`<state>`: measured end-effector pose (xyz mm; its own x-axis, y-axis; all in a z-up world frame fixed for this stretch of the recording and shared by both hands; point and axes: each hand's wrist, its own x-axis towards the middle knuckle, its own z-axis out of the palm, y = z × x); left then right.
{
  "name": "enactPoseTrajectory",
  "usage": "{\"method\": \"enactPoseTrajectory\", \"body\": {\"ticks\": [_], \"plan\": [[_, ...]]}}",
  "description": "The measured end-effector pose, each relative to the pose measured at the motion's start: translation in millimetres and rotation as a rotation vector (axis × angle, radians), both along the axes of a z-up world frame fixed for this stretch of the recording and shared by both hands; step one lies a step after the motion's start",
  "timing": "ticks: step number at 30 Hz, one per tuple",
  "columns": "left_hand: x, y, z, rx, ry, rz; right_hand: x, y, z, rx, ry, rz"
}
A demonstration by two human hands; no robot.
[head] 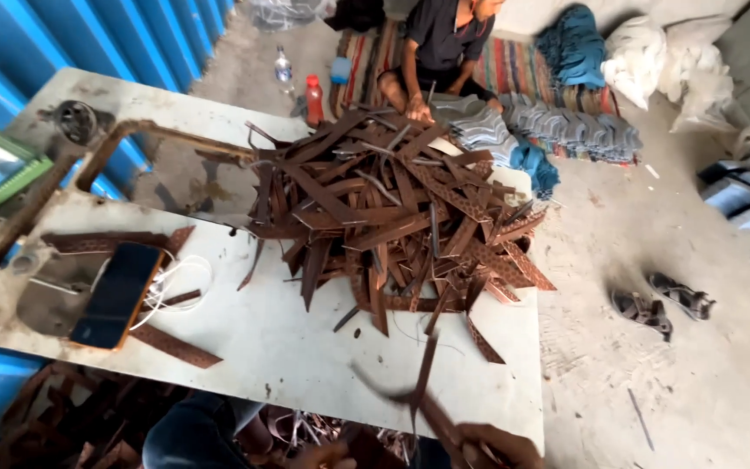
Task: The person trims the edges of patterned leather straps for shoe assembly using a hand tool.
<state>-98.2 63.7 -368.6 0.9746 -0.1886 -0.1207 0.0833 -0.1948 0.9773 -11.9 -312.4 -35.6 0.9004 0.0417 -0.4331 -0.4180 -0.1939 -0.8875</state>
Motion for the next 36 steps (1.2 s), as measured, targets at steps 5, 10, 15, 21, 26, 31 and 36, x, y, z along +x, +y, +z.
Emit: {"method": "enactPoseTrajectory", "body": {"ticks": [5, 10, 15, 21, 26, 31, 36], "plan": [[62, -26, 429, 0.276, -0.101, 0.002, 37, 24, 140, -0.205, -0.267, 0.766], [82, -68, 391, -0.32, 0.301, 0.326, 9, 43, 157, -0.515, -0.618, 0.138], [112, -94, 317, -0.713, 0.438, 0.477, 16, 71, 84, -0.345, -0.59, 0.023], [106, -83, 379, -0.067, 0.456, 0.188, 20, 104, 59, -0.636, -0.623, 0.164], [113, -73, 378, 0.439, -0.117, 0.292, 37, 117, 68, -0.553, -0.587, 0.06], [116, -77, 370, 0.497, -0.21, 0.248, 70, 144, 76, -0.809, -0.407, 0.087], [107, -82, 365, 0.529, -0.17, 0.271, 81, 161, 83, -0.814, -0.212, 0.105]]}}
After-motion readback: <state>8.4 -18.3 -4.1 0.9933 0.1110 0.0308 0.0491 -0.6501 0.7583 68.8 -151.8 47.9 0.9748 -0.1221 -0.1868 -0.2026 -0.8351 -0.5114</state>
